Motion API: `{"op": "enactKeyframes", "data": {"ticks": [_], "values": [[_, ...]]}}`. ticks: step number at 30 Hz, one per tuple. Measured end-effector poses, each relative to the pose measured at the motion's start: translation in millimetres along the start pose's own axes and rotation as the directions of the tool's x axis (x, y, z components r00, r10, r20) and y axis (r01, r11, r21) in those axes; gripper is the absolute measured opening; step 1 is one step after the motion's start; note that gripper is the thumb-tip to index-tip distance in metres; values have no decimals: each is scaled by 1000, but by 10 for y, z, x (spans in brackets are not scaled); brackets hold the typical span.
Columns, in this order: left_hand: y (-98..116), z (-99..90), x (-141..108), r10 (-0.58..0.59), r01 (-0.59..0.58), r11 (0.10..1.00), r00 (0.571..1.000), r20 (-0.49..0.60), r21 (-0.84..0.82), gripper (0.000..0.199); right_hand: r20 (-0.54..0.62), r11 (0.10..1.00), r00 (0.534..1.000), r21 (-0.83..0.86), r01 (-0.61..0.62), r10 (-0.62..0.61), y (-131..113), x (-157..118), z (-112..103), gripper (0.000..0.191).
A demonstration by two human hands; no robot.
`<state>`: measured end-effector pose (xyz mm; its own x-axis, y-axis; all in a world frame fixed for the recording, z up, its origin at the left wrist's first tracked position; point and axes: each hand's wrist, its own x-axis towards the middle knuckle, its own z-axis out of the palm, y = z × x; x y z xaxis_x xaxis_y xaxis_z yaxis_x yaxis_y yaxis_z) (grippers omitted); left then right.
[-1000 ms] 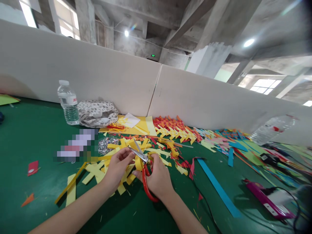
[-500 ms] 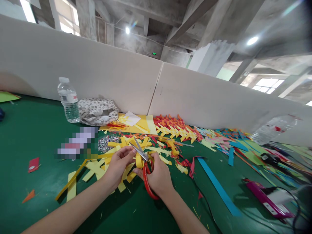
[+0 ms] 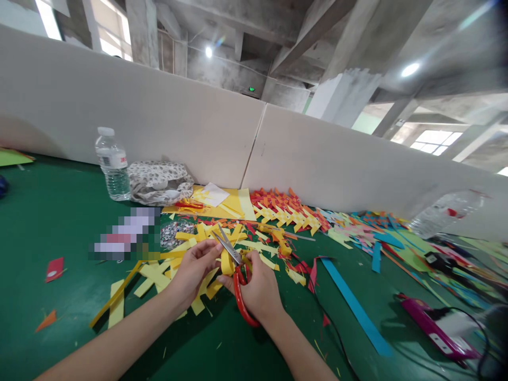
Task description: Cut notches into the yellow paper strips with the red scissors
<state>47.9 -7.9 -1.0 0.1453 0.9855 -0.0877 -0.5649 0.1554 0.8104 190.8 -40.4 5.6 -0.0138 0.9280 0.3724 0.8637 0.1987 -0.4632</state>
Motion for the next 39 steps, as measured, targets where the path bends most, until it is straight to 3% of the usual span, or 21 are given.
{"op": "enactKeyframes", "data": {"ticks": [39], "values": [[36,-11,16,-10,10,1000,1000,-4,14,18,-25,997,1000,69,-17,19,25,1,7,41]]}}
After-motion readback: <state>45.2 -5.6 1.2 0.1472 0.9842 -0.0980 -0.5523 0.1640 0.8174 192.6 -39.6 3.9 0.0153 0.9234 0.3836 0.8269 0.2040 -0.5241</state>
